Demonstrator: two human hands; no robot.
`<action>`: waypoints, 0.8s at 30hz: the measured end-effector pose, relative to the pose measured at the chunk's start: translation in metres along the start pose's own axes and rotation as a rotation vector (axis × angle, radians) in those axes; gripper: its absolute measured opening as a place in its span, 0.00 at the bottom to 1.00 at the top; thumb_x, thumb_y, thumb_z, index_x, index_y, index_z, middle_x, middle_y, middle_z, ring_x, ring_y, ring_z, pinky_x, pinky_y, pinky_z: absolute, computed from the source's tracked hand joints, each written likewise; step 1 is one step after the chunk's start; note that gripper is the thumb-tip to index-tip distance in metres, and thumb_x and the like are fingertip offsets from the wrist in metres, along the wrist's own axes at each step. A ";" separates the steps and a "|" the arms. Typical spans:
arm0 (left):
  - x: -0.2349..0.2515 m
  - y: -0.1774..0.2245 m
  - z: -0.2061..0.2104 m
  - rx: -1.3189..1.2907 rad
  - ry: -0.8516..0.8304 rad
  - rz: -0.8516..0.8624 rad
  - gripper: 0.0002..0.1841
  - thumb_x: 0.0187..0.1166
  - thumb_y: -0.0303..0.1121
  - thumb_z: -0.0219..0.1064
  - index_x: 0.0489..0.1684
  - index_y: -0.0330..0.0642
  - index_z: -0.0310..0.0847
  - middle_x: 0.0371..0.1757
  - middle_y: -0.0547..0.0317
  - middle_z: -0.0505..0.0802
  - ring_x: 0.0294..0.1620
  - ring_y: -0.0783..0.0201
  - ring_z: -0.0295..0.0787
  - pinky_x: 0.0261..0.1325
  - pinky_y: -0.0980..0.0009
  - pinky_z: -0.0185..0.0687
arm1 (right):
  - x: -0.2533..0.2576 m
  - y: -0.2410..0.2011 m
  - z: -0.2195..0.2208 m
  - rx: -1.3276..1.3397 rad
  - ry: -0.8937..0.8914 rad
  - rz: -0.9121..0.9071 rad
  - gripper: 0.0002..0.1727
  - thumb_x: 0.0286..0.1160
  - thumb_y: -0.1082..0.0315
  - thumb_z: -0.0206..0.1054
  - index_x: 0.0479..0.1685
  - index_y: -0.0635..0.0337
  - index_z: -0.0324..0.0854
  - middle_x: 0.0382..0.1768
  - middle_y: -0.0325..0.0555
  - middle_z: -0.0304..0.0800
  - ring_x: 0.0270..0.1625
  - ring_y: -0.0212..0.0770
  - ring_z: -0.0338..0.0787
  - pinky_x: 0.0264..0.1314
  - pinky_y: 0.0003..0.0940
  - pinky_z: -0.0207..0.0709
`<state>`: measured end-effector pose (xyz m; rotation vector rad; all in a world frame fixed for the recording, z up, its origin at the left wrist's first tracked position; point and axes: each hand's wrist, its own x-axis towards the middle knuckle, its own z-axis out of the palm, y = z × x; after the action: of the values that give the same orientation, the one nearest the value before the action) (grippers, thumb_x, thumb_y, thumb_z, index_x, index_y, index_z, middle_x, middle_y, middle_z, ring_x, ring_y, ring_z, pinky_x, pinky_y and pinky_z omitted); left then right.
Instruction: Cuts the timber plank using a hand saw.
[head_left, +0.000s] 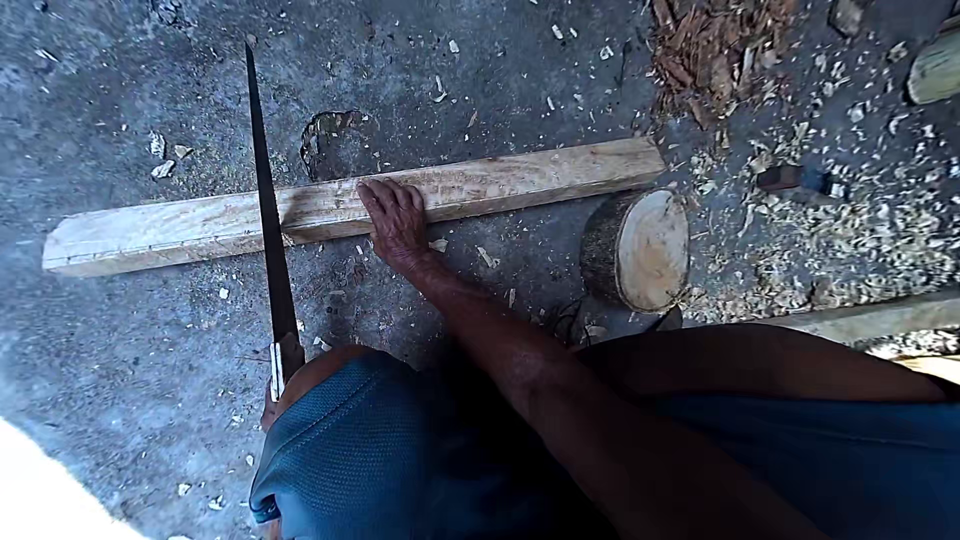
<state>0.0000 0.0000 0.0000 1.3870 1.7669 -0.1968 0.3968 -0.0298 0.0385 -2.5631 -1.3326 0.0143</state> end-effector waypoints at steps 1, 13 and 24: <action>-0.009 0.002 0.002 -0.070 0.036 0.080 0.25 0.92 0.33 0.56 0.86 0.34 0.67 0.69 0.33 0.87 0.68 0.49 0.86 0.73 0.52 0.77 | 0.001 0.000 0.001 0.002 -0.001 -0.002 0.46 0.49 0.70 0.82 0.82 0.46 0.78 0.79 0.43 0.83 0.84 0.50 0.77 0.88 0.56 0.61; -0.106 0.132 -0.036 -0.269 -0.062 0.180 0.22 0.91 0.25 0.52 0.81 0.23 0.65 0.61 0.34 0.89 0.53 0.72 0.86 0.62 0.76 0.80 | -0.002 -0.006 0.005 -0.010 0.014 0.034 0.43 0.55 0.72 0.79 0.82 0.46 0.77 0.78 0.45 0.83 0.84 0.52 0.76 0.88 0.54 0.61; -0.068 0.064 -0.017 -0.257 -0.023 0.506 0.33 0.78 0.38 0.67 0.82 0.28 0.69 0.52 0.50 0.95 0.45 0.76 0.92 0.55 0.73 0.88 | 0.010 -0.009 -0.006 -0.038 -0.092 0.052 0.43 0.53 0.74 0.77 0.81 0.46 0.77 0.77 0.46 0.83 0.81 0.52 0.78 0.86 0.57 0.62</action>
<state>0.0470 -0.0155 0.0812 1.5766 1.3146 0.2756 0.3959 -0.0185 0.0477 -2.6584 -1.3097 0.1192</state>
